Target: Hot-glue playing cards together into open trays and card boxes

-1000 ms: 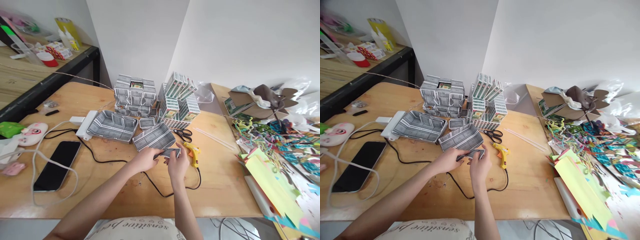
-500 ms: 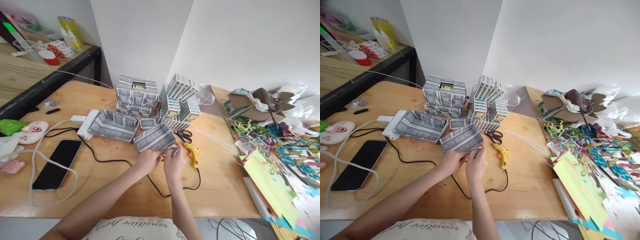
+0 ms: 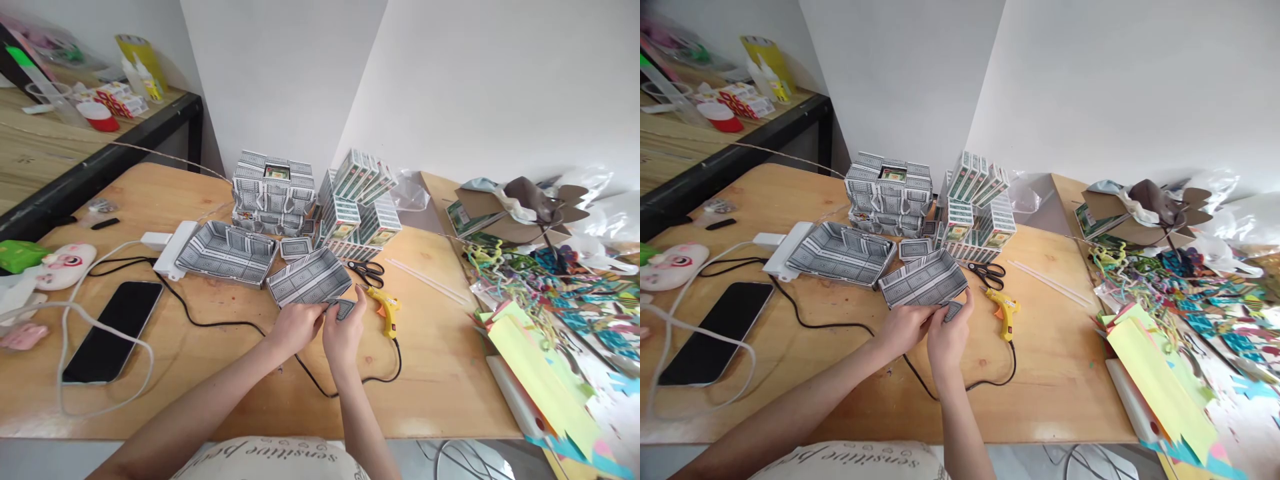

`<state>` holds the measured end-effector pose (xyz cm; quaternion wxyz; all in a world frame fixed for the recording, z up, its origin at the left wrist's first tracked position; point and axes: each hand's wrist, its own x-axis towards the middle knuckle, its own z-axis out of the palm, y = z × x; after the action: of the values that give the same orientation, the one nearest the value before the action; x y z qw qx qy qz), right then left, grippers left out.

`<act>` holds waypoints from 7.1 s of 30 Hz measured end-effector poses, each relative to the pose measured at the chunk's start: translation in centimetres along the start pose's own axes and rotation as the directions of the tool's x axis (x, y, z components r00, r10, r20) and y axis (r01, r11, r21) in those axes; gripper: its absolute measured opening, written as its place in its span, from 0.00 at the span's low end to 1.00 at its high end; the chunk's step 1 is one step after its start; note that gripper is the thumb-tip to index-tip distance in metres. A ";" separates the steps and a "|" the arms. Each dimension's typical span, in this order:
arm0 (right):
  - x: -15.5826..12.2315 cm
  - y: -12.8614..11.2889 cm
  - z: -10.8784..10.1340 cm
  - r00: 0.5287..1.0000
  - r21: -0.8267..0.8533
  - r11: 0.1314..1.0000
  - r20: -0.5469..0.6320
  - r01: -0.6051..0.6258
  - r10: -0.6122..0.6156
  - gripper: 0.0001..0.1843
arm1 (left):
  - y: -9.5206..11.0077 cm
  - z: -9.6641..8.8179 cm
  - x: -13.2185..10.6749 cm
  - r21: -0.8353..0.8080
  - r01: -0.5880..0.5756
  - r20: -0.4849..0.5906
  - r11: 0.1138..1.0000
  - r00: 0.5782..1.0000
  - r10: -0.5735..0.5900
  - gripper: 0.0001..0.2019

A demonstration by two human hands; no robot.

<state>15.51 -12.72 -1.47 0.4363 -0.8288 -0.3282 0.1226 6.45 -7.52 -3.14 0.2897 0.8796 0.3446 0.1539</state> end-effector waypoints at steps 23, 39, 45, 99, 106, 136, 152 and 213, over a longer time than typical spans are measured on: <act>-0.1 0.2 0.5 0.999 0.003 0.999 0.016 0.037 -0.037 0.26 | -0.1 0.3 0.0 0.001 0.021 -0.016 1.000 1.000 -0.021 0.10; 1.4 3.9 -2.0 0.868 0.456 0.890 0.447 -0.012 -0.218 0.35 | -0.7 -0.1 0.3 0.014 0.000 0.023 1.000 1.000 0.000 0.13; 3.5 5.3 -2.2 0.862 0.233 0.917 0.327 0.323 -0.386 0.09 | -2.5 -1.5 0.7 0.002 -0.048 0.040 0.999 0.998 0.048 0.15; 5.6 6.7 1.3 0.722 0.323 0.776 0.295 0.542 -0.626 0.09 | -6.0 1.3 -0.2 0.164 -0.199 -0.528 0.966 0.810 0.256 0.08; 5.7 6.8 1.0 0.713 0.432 0.768 0.324 0.473 -0.621 0.09 | -6.7 1.0 -0.5 0.089 -0.331 -0.504 0.939 0.799 0.329 0.10; 5.4 4.6 1.1 0.747 0.230 0.876 0.459 0.423 -0.481 0.07 | -5.5 -0.3 -0.7 0.040 -0.209 -0.406 0.977 0.890 0.207 0.09; 5.2 5.4 2.0 0.712 0.206 0.788 0.342 0.580 -0.613 0.06 | -5.9 0.3 0.1 0.110 -0.217 -0.396 0.970 0.885 0.243 0.08; 3.0 3.8 -0.1 0.734 0.714 0.328 0.674 -0.619 -0.082 0.15 | -6.1 1.7 -0.8 -0.731 -0.218 -0.375 0.646 0.920 -0.114 0.46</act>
<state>19.52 -12.39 -4.22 0.6583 -0.4009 -0.1691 0.6142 3.55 -5.09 -8.33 0.5528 0.6368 0.2721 0.4636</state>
